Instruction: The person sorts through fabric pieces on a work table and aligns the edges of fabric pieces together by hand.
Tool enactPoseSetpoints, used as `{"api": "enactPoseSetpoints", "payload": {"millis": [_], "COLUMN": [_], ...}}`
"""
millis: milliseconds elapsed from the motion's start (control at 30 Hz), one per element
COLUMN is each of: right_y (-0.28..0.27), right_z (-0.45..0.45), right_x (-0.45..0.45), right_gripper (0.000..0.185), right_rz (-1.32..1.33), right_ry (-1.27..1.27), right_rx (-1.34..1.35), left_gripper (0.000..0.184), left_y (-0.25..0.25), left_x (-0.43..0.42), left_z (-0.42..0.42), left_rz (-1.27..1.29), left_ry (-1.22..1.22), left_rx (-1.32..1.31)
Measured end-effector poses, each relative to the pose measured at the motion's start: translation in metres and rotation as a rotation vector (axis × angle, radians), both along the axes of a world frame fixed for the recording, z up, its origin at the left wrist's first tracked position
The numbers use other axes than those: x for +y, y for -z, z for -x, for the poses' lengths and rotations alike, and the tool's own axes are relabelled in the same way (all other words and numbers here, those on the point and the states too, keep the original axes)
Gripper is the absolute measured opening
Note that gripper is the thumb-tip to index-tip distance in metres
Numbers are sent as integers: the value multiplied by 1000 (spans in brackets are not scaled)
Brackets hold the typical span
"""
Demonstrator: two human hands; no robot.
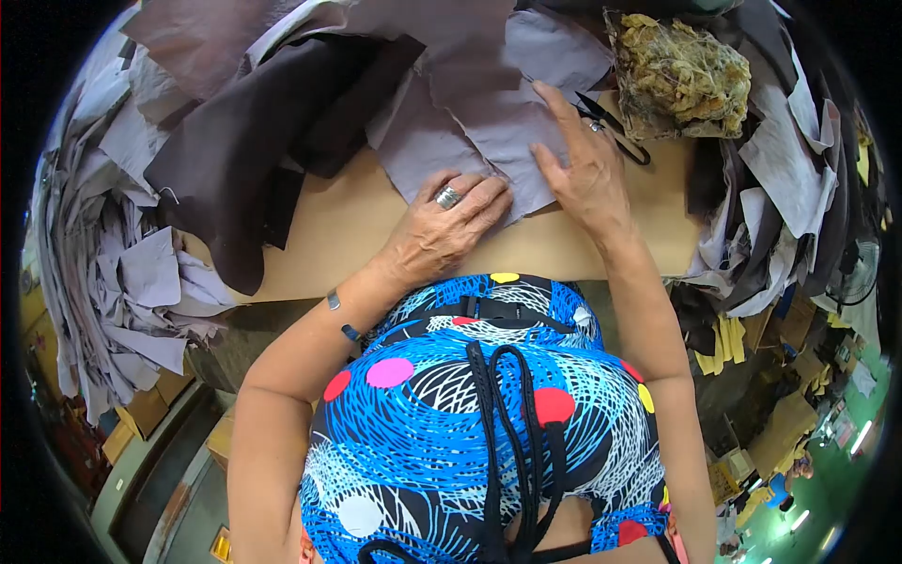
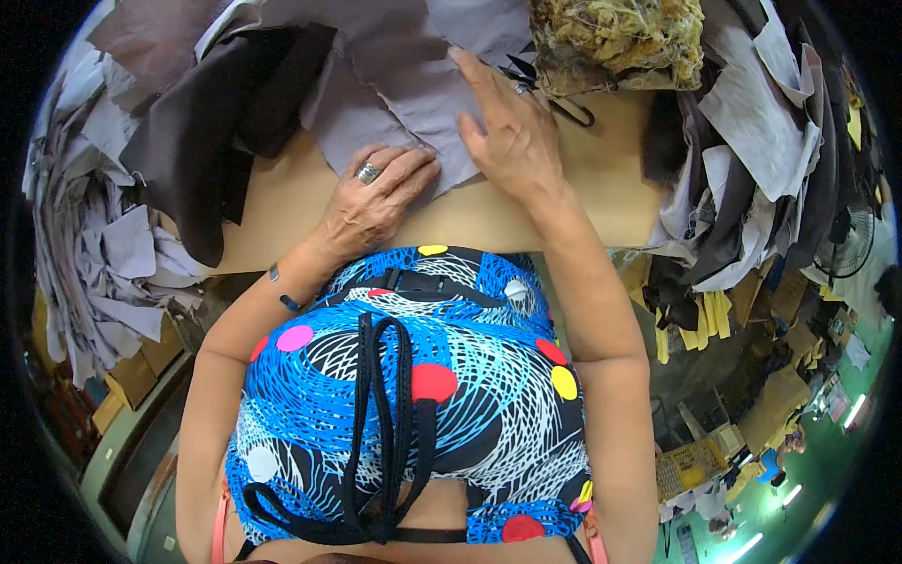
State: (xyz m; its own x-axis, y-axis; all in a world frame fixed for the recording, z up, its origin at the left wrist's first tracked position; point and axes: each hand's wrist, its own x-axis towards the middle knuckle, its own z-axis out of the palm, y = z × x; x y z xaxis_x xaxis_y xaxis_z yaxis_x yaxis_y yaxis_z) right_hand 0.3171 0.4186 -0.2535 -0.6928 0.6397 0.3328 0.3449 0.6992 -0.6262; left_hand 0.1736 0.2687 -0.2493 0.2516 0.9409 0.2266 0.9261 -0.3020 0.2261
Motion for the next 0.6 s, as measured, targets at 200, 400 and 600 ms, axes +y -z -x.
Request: {"api": "enactPoseSetpoints", "payload": {"millis": [200,400,600], "right_y": [3,8,11], "right_z": [3,5,4], "right_x": [5,5,6], "right_gripper": [54,51,54], "right_rz": [31,-1,-52], "right_ry": [-67,-77,-77], "right_rx": [78,197,152], "left_gripper": [43,42,38], "left_y": [-6,-3,-9], "left_x": [3,4,3], "left_z": [2,1,-6], "left_rz": [-23,-62,-78], "left_ry": [-10,-28,1], "left_rx": [49,81,171]}}
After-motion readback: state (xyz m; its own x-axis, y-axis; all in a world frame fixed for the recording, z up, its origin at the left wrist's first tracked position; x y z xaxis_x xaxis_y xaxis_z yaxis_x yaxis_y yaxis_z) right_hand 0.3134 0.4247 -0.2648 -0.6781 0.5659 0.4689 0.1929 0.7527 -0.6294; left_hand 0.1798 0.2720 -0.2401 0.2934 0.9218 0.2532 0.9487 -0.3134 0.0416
